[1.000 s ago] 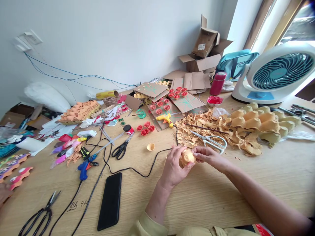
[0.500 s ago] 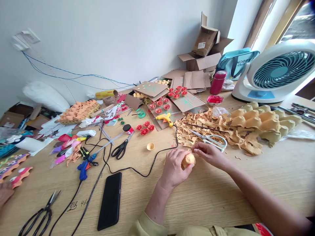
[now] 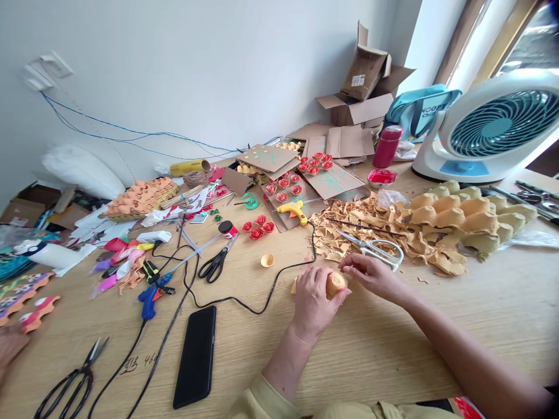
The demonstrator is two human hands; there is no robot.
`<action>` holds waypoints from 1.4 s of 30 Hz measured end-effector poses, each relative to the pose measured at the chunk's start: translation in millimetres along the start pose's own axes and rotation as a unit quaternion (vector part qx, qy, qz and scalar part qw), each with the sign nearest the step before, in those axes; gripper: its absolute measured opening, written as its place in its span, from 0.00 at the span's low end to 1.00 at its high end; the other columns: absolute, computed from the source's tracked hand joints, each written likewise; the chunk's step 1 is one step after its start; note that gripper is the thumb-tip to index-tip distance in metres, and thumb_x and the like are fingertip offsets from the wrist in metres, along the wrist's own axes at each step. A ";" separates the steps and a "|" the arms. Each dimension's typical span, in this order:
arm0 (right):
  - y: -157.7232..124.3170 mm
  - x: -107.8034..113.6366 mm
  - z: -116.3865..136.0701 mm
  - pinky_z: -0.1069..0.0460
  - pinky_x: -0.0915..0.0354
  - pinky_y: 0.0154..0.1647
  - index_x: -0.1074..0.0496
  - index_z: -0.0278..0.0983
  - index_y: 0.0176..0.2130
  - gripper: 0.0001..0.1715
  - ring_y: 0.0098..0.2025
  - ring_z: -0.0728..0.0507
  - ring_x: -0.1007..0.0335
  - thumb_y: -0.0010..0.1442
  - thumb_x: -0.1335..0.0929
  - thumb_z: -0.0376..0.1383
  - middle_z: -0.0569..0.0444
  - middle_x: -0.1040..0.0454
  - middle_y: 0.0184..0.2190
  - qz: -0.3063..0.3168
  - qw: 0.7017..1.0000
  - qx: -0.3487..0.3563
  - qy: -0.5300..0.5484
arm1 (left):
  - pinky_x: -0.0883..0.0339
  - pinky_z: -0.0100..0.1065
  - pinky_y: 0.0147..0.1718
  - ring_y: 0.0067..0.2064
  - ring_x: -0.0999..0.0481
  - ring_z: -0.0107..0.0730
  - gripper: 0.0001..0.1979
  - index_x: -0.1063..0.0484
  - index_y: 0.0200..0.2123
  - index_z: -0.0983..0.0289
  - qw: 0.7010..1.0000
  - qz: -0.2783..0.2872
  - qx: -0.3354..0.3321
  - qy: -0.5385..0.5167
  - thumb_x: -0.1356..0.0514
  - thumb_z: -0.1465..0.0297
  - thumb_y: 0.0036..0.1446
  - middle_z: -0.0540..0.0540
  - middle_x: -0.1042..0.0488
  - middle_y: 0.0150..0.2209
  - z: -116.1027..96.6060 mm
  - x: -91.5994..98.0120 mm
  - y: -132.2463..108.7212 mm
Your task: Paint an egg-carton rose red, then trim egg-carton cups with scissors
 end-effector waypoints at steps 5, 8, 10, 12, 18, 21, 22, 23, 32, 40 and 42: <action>-1.6 -0.3 3.6 0.51 0.46 0.29 0.26 0.38 0.39 0.20 0.29 0.47 0.40 0.67 0.37 0.50 0.54 0.28 0.30 0.001 1.000 0.003 -0.011 | 0.32 0.46 0.44 0.45 0.26 0.46 0.21 0.32 0.43 0.62 0.998 -0.006 0.020 0.058 0.32 0.55 0.55 0.57 0.25 0.42 -0.8 -5.8 -1.7; -2.3 -0.3 6.9 0.51 0.46 0.28 0.26 0.38 0.39 0.20 0.27 0.47 0.42 0.67 0.37 0.50 0.55 0.30 0.28 -0.003 1.000 0.003 -0.017 | 0.34 0.46 0.42 0.45 0.28 0.47 0.22 0.31 0.42 0.61 0.994 -0.001 0.025 0.107 0.33 0.52 0.55 0.56 0.25 0.42 -0.7 -6.5 -1.4; -2.4 -0.2 9.1 0.51 0.45 0.28 0.25 0.38 0.39 0.20 0.28 0.47 0.41 0.67 0.36 0.50 0.54 0.29 0.28 -0.003 1.000 0.007 -0.020 | 0.36 0.46 0.42 0.45 0.29 0.47 0.22 0.31 0.42 0.61 0.992 0.000 0.029 0.125 0.34 0.51 0.55 0.56 0.26 0.42 -0.7 -6.5 -1.2; -2.7 -0.1 11.3 0.51 0.43 0.29 0.25 0.38 0.40 0.20 0.29 0.47 0.39 0.67 0.36 0.50 0.52 0.26 0.31 0.004 1.000 0.014 -0.021 | 0.37 0.47 0.43 0.45 0.29 0.47 0.23 0.31 0.41 0.61 0.991 0.000 0.033 0.133 0.34 0.49 0.54 0.56 0.27 0.43 -0.8 -6.5 -1.3; -5.7 -2.9 17.2 0.50 0.33 0.37 0.25 0.39 0.45 0.22 0.38 0.44 0.30 0.63 0.32 0.53 0.49 0.25 0.41 0.055 0.998 0.039 -0.008 | 0.39 0.48 0.43 0.45 0.31 0.47 0.21 0.31 0.41 0.61 0.991 -0.008 0.031 0.128 0.39 0.49 0.59 0.56 0.27 0.41 0.2 -8.4 -2.5; -6.7 -6.5 17.4 0.50 0.32 0.38 0.26 0.40 0.46 0.22 0.40 0.43 0.29 0.61 0.30 0.53 0.49 0.26 0.41 0.060 0.998 0.034 -0.016 | 0.39 0.48 0.43 0.44 0.31 0.46 0.18 0.31 0.40 0.61 0.992 -0.022 0.025 0.123 0.38 0.52 0.59 0.56 0.27 0.40 2.3 -11.0 -2.9; -6.7 -8.0 17.0 0.50 0.32 0.39 0.27 0.40 0.46 0.21 0.41 0.42 0.29 0.61 0.30 0.52 0.49 0.26 0.41 0.058 0.998 0.031 -0.020 | 0.39 0.48 0.43 0.44 0.31 0.46 0.17 0.31 0.39 0.61 0.992 -0.027 0.024 0.122 0.36 0.53 0.58 0.55 0.27 0.40 2.9 -11.7 -2.9; -6.7 -9.4 16.5 0.49 0.32 0.39 0.27 0.40 0.45 0.20 0.41 0.42 0.29 0.61 0.30 0.50 0.49 0.26 0.41 0.055 0.998 0.030 -0.024 | 0.40 0.47 0.43 0.44 0.31 0.46 0.16 0.31 0.39 0.61 0.992 -0.031 0.022 0.122 0.35 0.55 0.57 0.55 0.26 0.40 3.2 -12.2 -2.9; -6.3 -16.6 13.8 0.50 0.37 0.36 0.29 0.39 0.42 0.12 0.35 0.44 0.32 0.61 0.31 0.43 0.52 0.26 0.34 0.013 0.999 0.021 -0.046 | 0.39 0.45 0.42 0.43 0.31 0.45 0.12 0.31 0.38 0.60 0.990 -0.029 0.015 0.134 0.33 0.63 0.55 0.54 0.27 0.39 2.8 -12.9 -2.7; -4.8 -18.3 5.0 0.53 0.43 0.30 0.28 0.40 0.45 0.20 0.30 0.47 0.35 0.55 0.26 0.44 0.57 0.27 0.29 0.036 0.999 -0.022 0.014 | 0.39 0.46 0.44 0.44 0.30 0.45 0.12 0.30 0.41 0.59 0.993 -0.044 0.003 0.109 0.33 0.68 0.54 0.54 0.26 0.41 8.3 -14.0 -4.6; -3.0 -19.7 0.0 0.54 0.44 0.29 0.28 0.40 0.45 0.21 0.29 0.48 0.36 0.53 0.25 0.45 0.59 0.28 0.28 0.048 0.997 -0.033 0.053 | 0.38 0.46 0.45 0.45 0.29 0.46 0.13 0.30 0.42 0.59 0.994 -0.038 0.002 0.103 0.33 0.69 0.54 0.54 0.26 0.41 7.7 -12.6 -5.2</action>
Point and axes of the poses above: each hand's wrist, its own y-axis towards the middle knuckle, its own x-axis out of the back of the hand, z = x × y, the point moved 1 cm from there along y, towards the middle knuckle
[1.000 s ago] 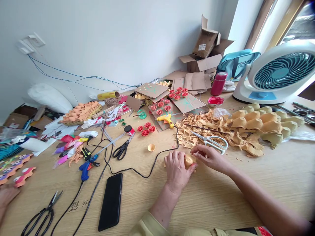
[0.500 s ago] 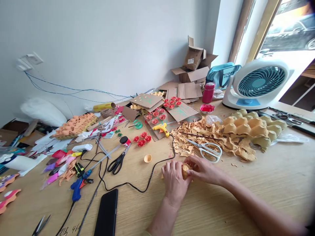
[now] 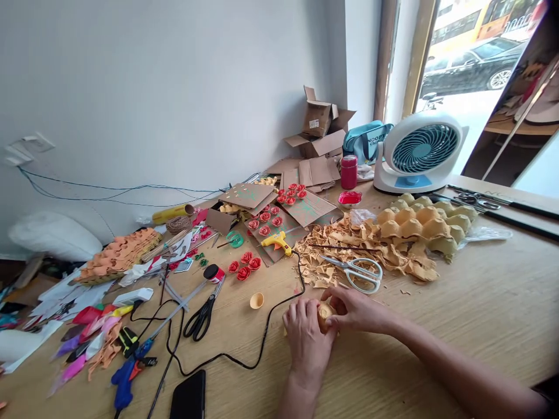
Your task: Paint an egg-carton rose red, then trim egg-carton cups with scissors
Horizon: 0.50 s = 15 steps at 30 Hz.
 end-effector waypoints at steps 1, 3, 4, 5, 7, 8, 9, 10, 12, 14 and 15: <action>1.2 -0.5 -2.1 0.54 0.44 0.28 0.27 0.40 0.44 0.23 0.30 0.49 0.36 0.52 0.24 0.46 0.59 0.28 0.28 0.005 1.000 -0.003 0.022 | 0.37 0.46 0.45 0.45 0.29 0.46 0.13 0.30 0.42 0.59 1.000 0.000 -0.001 -0.003 0.33 0.69 0.54 0.55 0.26 0.41 -0.4 1.1 -0.1; 3.9 -1.8 -4.9 0.55 0.44 0.28 0.27 0.39 0.44 0.26 0.30 0.49 0.37 0.50 0.23 0.48 0.59 0.29 0.28 0.019 0.997 -0.006 0.074 | 0.35 0.46 0.46 0.46 0.28 0.45 0.14 0.30 0.43 0.59 1.000 -0.003 -0.005 -0.012 0.32 0.70 0.53 0.55 0.26 0.42 -1.7 4.0 -0.1; 5.3 -2.7 -5.3 0.55 0.43 0.29 0.28 0.39 0.44 0.28 0.30 0.49 0.36 0.49 0.23 0.50 0.59 0.29 0.29 0.029 0.994 -0.007 0.103 | 0.34 0.46 0.46 0.46 0.28 0.45 0.15 0.30 0.43 0.60 1.000 -0.008 -0.010 -0.018 0.32 0.71 0.53 0.55 0.26 0.43 -2.4 5.6 0.0; 6.6 -3.6 -5.1 0.55 0.42 0.29 0.28 0.38 0.44 0.31 0.31 0.49 0.35 0.48 0.22 0.52 0.59 0.29 0.29 0.040 0.990 -0.007 0.133 | 0.33 0.46 0.47 0.46 0.27 0.45 0.15 0.31 0.44 0.60 0.999 -0.016 -0.016 -0.027 0.32 0.72 0.53 0.55 0.26 0.44 -3.2 7.2 0.1; 8.7 -5.2 -3.1 0.54 0.39 0.31 0.29 0.37 0.43 0.35 0.32 0.48 0.33 0.45 0.23 0.56 0.57 0.28 0.31 0.066 0.979 -0.008 0.194 | 0.31 0.45 0.48 0.47 0.27 0.44 0.15 0.31 0.44 0.61 0.998 -0.034 -0.033 -0.047 0.33 0.73 0.55 0.56 0.26 0.45 -4.7 10.1 0.5; 9.3 -5.7 -1.7 0.53 0.38 0.32 0.30 0.36 0.42 0.37 0.33 0.47 0.32 0.44 0.23 0.57 0.57 0.27 0.31 0.077 0.972 -0.009 0.222 | 0.30 0.45 0.48 0.47 0.26 0.44 0.14 0.31 0.45 0.61 0.997 -0.045 -0.042 -0.056 0.34 0.73 0.56 0.57 0.26 0.45 -5.3 11.3 0.8; 9.6 -5.8 -0.4 0.53 0.37 0.33 0.30 0.36 0.42 0.37 0.33 0.47 0.31 0.44 0.22 0.58 0.56 0.27 0.32 0.085 0.965 -0.010 0.248 | 0.30 0.44 0.47 0.47 0.26 0.43 0.13 0.32 0.45 0.61 0.995 -0.054 -0.053 -0.063 0.34 0.72 0.57 0.57 0.26 0.45 -5.9 12.2 1.0; 9.5 -5.7 0.8 0.53 0.37 0.33 0.31 0.36 0.41 0.37 0.33 0.47 0.31 0.44 0.22 0.58 0.56 0.27 0.32 0.089 0.959 -0.013 0.270 | 0.29 0.44 0.47 0.47 0.25 0.43 0.12 0.32 0.45 0.61 0.994 -0.062 -0.064 -0.069 0.35 0.70 0.59 0.57 0.26 0.44 -6.2 12.8 1.2; 8.6 -4.8 2.2 0.54 0.39 0.32 0.30 0.36 0.42 0.35 0.31 0.49 0.33 0.46 0.22 0.56 0.57 0.27 0.31 0.090 0.948 -0.019 0.306 | 0.28 0.43 0.46 0.46 0.24 0.43 0.11 0.32 0.46 0.61 0.990 -0.077 -0.086 -0.078 0.37 0.66 0.61 0.58 0.26 0.44 -6.6 13.4 1.3; 7.2 -4.0 2.4 0.55 0.43 0.28 0.29 0.35 0.43 0.31 0.28 0.52 0.36 0.50 0.22 0.53 0.59 0.29 0.29 0.088 0.938 -0.026 0.334 | 0.27 0.43 0.46 0.46 0.24 0.43 0.12 0.32 0.47 0.61 0.987 -0.091 -0.103 -0.087 0.39 0.63 0.63 0.59 0.26 0.44 -6.4 13.7 1.2; 6.6 -3.9 2.2 0.56 0.45 0.27 0.29 0.35 0.43 0.30 0.27 0.53 0.38 0.51 0.22 0.51 0.60 0.29 0.28 0.087 0.934 -0.029 0.347 | 0.27 0.43 0.46 0.46 0.24 0.43 0.13 0.33 0.48 0.61 0.985 -0.097 -0.110 -0.092 0.40 0.62 0.64 0.59 0.26 0.45 -6.2 13.8 1.1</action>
Point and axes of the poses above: each hand's wrist, its own y-axis towards the middle knuckle, its own x-axis out of the back of the hand, z = x × y, the point moved 1 cm from there along y, towards the middle knuckle
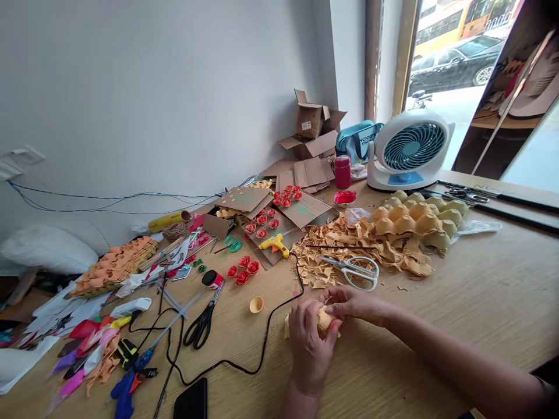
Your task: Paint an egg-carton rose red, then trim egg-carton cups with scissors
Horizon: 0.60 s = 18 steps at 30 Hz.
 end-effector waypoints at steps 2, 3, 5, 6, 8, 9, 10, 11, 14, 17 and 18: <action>-0.5 -0.1 -0.1 0.56 0.47 0.26 0.28 0.35 0.43 0.28 0.25 0.54 0.41 0.50 0.22 0.50 0.60 0.31 0.27 -0.003 1.000 0.001 0.028 | 0.27 0.44 0.47 0.47 0.24 0.43 0.15 0.33 0.51 0.61 1.000 -0.016 -0.013 -0.010 0.41 0.61 0.65 0.60 0.26 0.45 0.7 0.7 -0.1; -0.5 -0.3 0.1 0.56 0.48 0.25 0.28 0.35 0.42 0.28 0.25 0.54 0.42 0.50 0.21 0.49 0.60 0.31 0.27 -0.005 0.999 0.004 0.042 | 0.26 0.44 0.47 0.47 0.25 0.43 0.17 0.34 0.52 0.62 0.999 -0.027 -0.018 -0.015 0.41 0.60 0.65 0.61 0.26 0.46 1.3 1.3 -0.1; -0.1 -0.7 1.3 0.57 0.49 0.25 0.28 0.36 0.41 0.28 0.26 0.54 0.43 0.49 0.21 0.49 0.61 0.32 0.27 -0.014 0.997 0.014 0.070 | 0.27 0.46 0.49 0.50 0.26 0.44 0.20 0.35 0.54 0.64 0.998 -0.052 -0.021 -0.024 0.41 0.59 0.65 0.64 0.28 0.48 2.7 2.7 0.2; 0.1 -0.9 2.3 0.57 0.49 0.25 0.28 0.36 0.40 0.27 0.26 0.54 0.43 0.49 0.21 0.49 0.61 0.32 0.28 -0.019 0.996 0.021 0.083 | 0.27 0.47 0.50 0.52 0.26 0.45 0.22 0.36 0.55 0.65 0.997 -0.065 -0.019 -0.027 0.42 0.58 0.65 0.66 0.29 0.50 3.5 3.5 0.5; 0.5 -1.2 4.4 0.57 0.47 0.26 0.29 0.37 0.40 0.26 0.28 0.54 0.40 0.49 0.21 0.49 0.60 0.31 0.29 -0.027 0.994 0.036 0.103 | 0.28 0.48 0.52 0.55 0.28 0.47 0.23 0.37 0.57 0.66 0.996 -0.081 -0.012 -0.034 0.42 0.59 0.66 0.68 0.31 0.52 4.8 5.0 1.1; 0.6 -1.4 5.2 0.57 0.46 0.27 0.29 0.37 0.40 0.26 0.29 0.53 0.39 0.50 0.21 0.48 0.60 0.31 0.30 -0.029 0.992 0.044 0.111 | 0.28 0.48 0.52 0.56 0.28 0.47 0.23 0.38 0.58 0.66 0.996 -0.084 -0.008 -0.038 0.42 0.60 0.66 0.68 0.31 0.53 5.2 5.5 1.3; 0.8 -1.6 5.6 0.57 0.45 0.28 0.29 0.37 0.40 0.25 0.30 0.53 0.38 0.50 0.21 0.48 0.59 0.30 0.31 -0.030 0.991 0.053 0.117 | 0.28 0.48 0.52 0.56 0.29 0.47 0.23 0.38 0.59 0.66 0.995 -0.085 -0.003 -0.044 0.43 0.60 0.66 0.69 0.31 0.54 5.5 5.9 1.4; 1.0 -1.8 5.8 0.57 0.45 0.29 0.29 0.38 0.40 0.25 0.30 0.53 0.38 0.51 0.21 0.48 0.59 0.30 0.32 -0.031 0.990 0.062 0.122 | 0.27 0.47 0.51 0.56 0.28 0.47 0.23 0.38 0.59 0.66 0.995 -0.083 0.003 -0.052 0.43 0.60 0.66 0.69 0.31 0.54 5.8 6.2 1.5; 2.0 -2.4 4.5 0.57 0.45 0.28 0.29 0.38 0.41 0.23 0.30 0.53 0.38 0.53 0.22 0.47 0.59 0.29 0.32 -0.034 0.986 0.093 0.131 | 0.26 0.44 0.46 0.53 0.27 0.47 0.25 0.39 0.60 0.66 0.992 -0.080 0.043 -0.084 0.42 0.60 0.65 0.70 0.32 0.55 7.5 5.9 1.1; 2.7 -3.1 3.8 0.57 0.46 0.29 0.29 0.37 0.42 0.22 0.30 0.54 0.39 0.54 0.22 0.46 0.60 0.30 0.31 -0.037 0.983 0.123 0.131 | 0.27 0.41 0.42 0.50 0.25 0.46 0.27 0.40 0.61 0.65 0.984 -0.079 0.105 -0.119 0.40 0.59 0.63 0.70 0.31 0.55 11.4 4.3 0.5; 2.7 -3.4 4.1 0.57 0.45 0.29 0.28 0.37 0.42 0.22 0.30 0.53 0.38 0.54 0.22 0.46 0.59 0.29 0.32 -0.038 0.982 0.131 0.129 | 0.27 0.41 0.41 0.50 0.25 0.46 0.28 0.40 0.61 0.65 0.980 -0.074 0.126 -0.135 0.40 0.59 0.63 0.69 0.31 0.55 12.9 3.5 0.4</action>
Point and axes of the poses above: each hand's wrist, its own y-axis towards the middle knuckle, its own x-axis out of the back of the hand, z = x × y, the point moved 1 cm from there along y, towards the middle knuckle
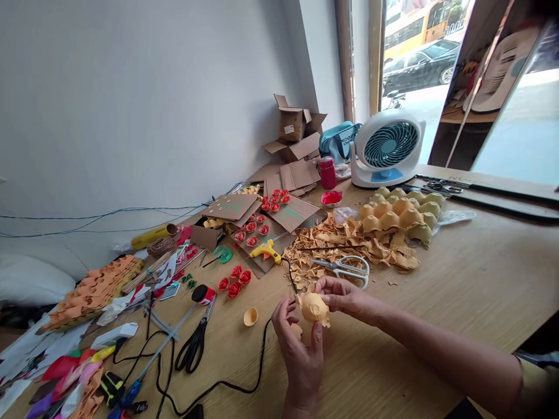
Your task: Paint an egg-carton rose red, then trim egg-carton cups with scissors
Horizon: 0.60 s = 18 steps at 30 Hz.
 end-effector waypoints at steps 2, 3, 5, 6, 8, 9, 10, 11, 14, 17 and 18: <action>0.1 -1.1 1.3 0.57 0.43 0.31 0.28 0.37 0.42 0.22 0.31 0.53 0.37 0.54 0.22 0.45 0.59 0.29 0.33 0.000 1.000 0.012 -0.003 | 0.27 0.40 0.41 0.49 0.24 0.45 0.28 0.40 0.61 0.64 0.998 0.016 0.048 -0.037 0.39 0.59 0.62 0.69 0.30 0.54 2.6 -0.6 0.4; 0.3 -1.8 2.0 0.56 0.42 0.32 0.28 0.37 0.42 0.22 0.32 0.53 0.37 0.54 0.22 0.45 0.59 0.29 0.33 0.000 1.000 0.016 -0.005 | 0.27 0.40 0.41 0.48 0.23 0.44 0.29 0.40 0.61 0.64 0.995 0.026 0.072 -0.061 0.39 0.59 0.62 0.68 0.29 0.54 3.4 -0.9 0.6; 0.7 -2.7 3.2 0.56 0.42 0.32 0.29 0.37 0.42 0.22 0.32 0.53 0.37 0.54 0.22 0.46 0.59 0.30 0.33 0.000 1.000 0.022 -0.007 | 0.26 0.40 0.42 0.46 0.22 0.42 0.30 0.42 0.63 0.63 0.984 0.051 0.124 -0.120 0.38 0.59 0.62 0.67 0.27 0.52 3.9 -1.5 0.7; 1.0 -2.9 3.4 0.56 0.42 0.32 0.29 0.37 0.42 0.23 0.32 0.53 0.37 0.54 0.22 0.46 0.59 0.30 0.33 0.001 1.000 0.024 -0.008 | 0.26 0.39 0.42 0.45 0.21 0.42 0.31 0.44 0.63 0.63 0.975 0.062 0.149 -0.153 0.38 0.60 0.62 0.66 0.26 0.51 3.8 -1.8 0.7; 1.7 -2.5 3.0 0.56 0.42 0.32 0.29 0.37 0.41 0.23 0.32 0.53 0.37 0.53 0.22 0.46 0.59 0.30 0.33 0.003 1.000 0.025 -0.010 | 0.25 0.39 0.43 0.44 0.21 0.40 0.32 0.46 0.64 0.63 0.955 0.074 0.185 -0.221 0.37 0.61 0.61 0.65 0.25 0.49 4.2 -2.8 0.6; 2.0 -2.0 2.3 0.56 0.42 0.32 0.29 0.37 0.41 0.23 0.32 0.53 0.37 0.53 0.22 0.46 0.59 0.30 0.33 0.004 1.000 0.025 -0.011 | 0.25 0.38 0.43 0.44 0.21 0.40 0.33 0.46 0.63 0.63 0.945 0.074 0.195 -0.253 0.36 0.61 0.61 0.64 0.25 0.48 5.0 -3.5 0.6; 2.3 -1.4 1.5 0.56 0.42 0.33 0.29 0.37 0.41 0.23 0.32 0.53 0.36 0.53 0.21 0.45 0.59 0.30 0.33 0.006 1.000 0.024 -0.012 | 0.25 0.38 0.44 0.45 0.20 0.40 0.33 0.46 0.63 0.62 0.935 0.071 0.203 -0.281 0.35 0.62 0.60 0.63 0.25 0.47 6.4 -4.4 0.7; 2.5 -0.7 0.5 0.56 0.42 0.33 0.29 0.37 0.41 0.23 0.32 0.52 0.36 0.53 0.21 0.45 0.59 0.30 0.33 0.008 1.000 0.023 -0.013 | 0.25 0.37 0.44 0.45 0.20 0.40 0.34 0.46 0.62 0.62 0.927 0.066 0.208 -0.305 0.34 0.62 0.59 0.62 0.24 0.46 8.6 -5.5 0.8; 2.4 0.4 -2.5 0.55 0.41 0.34 0.30 0.37 0.42 0.22 0.33 0.52 0.35 0.55 0.22 0.45 0.58 0.29 0.33 0.015 1.000 0.017 -0.017 | 0.24 0.36 0.42 0.43 0.19 0.39 0.34 0.45 0.61 0.61 0.903 0.070 0.221 -0.361 0.32 0.63 0.57 0.59 0.23 0.43 18.0 -9.4 1.1; 1.9 -0.6 -4.4 0.55 0.40 0.35 0.30 0.37 0.43 0.20 0.34 0.51 0.34 0.57 0.24 0.43 0.57 0.28 0.34 0.029 0.999 0.006 -0.023 | 0.24 0.35 0.42 0.43 0.18 0.40 0.35 0.43 0.60 0.61 0.883 0.082 0.230 -0.400 0.31 0.64 0.54 0.59 0.21 0.43 26.6 -12.6 1.1; 1.6 -1.2 -4.8 0.54 0.40 0.35 0.30 0.37 0.43 0.20 0.34 0.50 0.33 0.58 0.24 0.43 0.56 0.27 0.34 0.035 0.999 0.002 -0.027 | 0.24 0.35 0.43 0.44 0.18 0.41 0.34 0.41 0.60 0.61 0.878 0.083 0.233 -0.409 0.30 0.64 0.54 0.60 0.21 0.43 28.3 -13.3 1.0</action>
Point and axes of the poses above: each hand's wrist, its own y-axis towards the middle knuckle, its own x-axis out of the back of the hand, z = x × y, the point moved 1 cm from there along y, towards the middle knuckle
